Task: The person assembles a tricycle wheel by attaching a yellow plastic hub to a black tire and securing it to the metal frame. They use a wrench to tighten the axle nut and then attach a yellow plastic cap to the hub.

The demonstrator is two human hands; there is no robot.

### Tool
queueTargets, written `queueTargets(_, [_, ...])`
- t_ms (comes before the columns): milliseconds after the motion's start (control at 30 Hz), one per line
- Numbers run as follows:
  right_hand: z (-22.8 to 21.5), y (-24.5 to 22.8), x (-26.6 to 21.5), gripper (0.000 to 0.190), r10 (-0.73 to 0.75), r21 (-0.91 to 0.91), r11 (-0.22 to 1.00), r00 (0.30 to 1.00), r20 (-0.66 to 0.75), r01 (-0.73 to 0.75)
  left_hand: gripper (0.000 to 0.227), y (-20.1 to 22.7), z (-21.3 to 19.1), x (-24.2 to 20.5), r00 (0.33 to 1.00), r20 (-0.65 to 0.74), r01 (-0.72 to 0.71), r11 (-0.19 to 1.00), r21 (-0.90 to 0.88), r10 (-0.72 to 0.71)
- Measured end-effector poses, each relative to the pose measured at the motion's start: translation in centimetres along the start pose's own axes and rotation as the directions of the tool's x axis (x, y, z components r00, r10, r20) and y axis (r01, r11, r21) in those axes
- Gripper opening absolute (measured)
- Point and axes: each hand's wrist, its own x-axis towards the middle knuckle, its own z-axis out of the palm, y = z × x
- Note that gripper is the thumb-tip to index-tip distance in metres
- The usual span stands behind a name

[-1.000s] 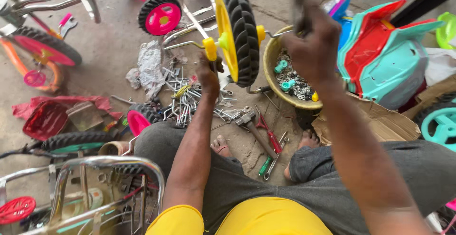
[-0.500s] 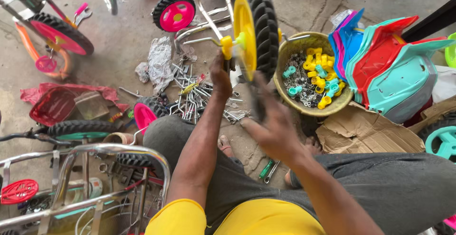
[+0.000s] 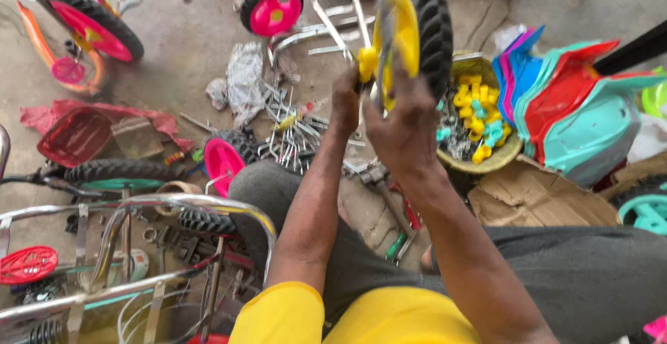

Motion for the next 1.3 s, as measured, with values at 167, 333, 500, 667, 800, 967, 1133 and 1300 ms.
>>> queueTargets(167, [0.0,-0.7,1.9,0.095,0.297,-0.313,0.931,0.89,0.345,-0.189,0.035,1.0,0.6,0.5,0.999,0.014,-0.034,0.999,0.03,0.033])
queueTargets(333, [-0.9,-1.3,0.5,0.077,0.049,-0.001,0.999,0.999,-0.017,-0.049,0.04,-0.3,-0.2,-0.4,0.997,-0.041,0.062,0.997,-0.04,-0.063])
queueTargets(500, [-1.4,-1.8,0.7,0.083,0.152,-0.18,0.977,0.97,0.19,-0.118,0.036,1.4,1.0,0.2,0.997,0.015,-0.077,0.974,0.212,0.075])
queueTargets(667, [-0.6,-1.6,-0.7,0.065,0.083,-0.119,0.989,0.996,-0.027,-0.085,0.039,1.3,0.3,-1.5,0.999,0.021,-0.025,0.999,0.027,0.024])
queueTargets(800, [-1.9,-1.4,0.7,0.08,0.142,-0.19,0.975,0.982,0.128,-0.116,0.038,0.7,0.7,0.2,0.999,-0.024,-0.024,0.991,0.129,0.028])
queueTargets(967, [-1.6,-2.2,-0.2,0.073,0.328,-0.263,0.936,0.855,0.401,-0.235,0.036,-2.6,-3.2,0.2,0.956,0.046,-0.282,0.865,0.414,0.289])
queueTargets(1133, [-3.2,-0.4,-1.0,0.077,0.244,0.046,0.964,0.941,0.236,-0.262,0.051,-3.8,-2.9,-1.1,0.602,0.481,-0.7,0.131,0.702,0.638])
queueTargets(1300, [-4.3,4.4,-9.9,0.085,-0.222,0.18,0.951,0.961,-0.164,0.25,0.058,-1.6,0.6,-1.2,0.903,-0.059,-0.315,0.75,0.582,0.425])
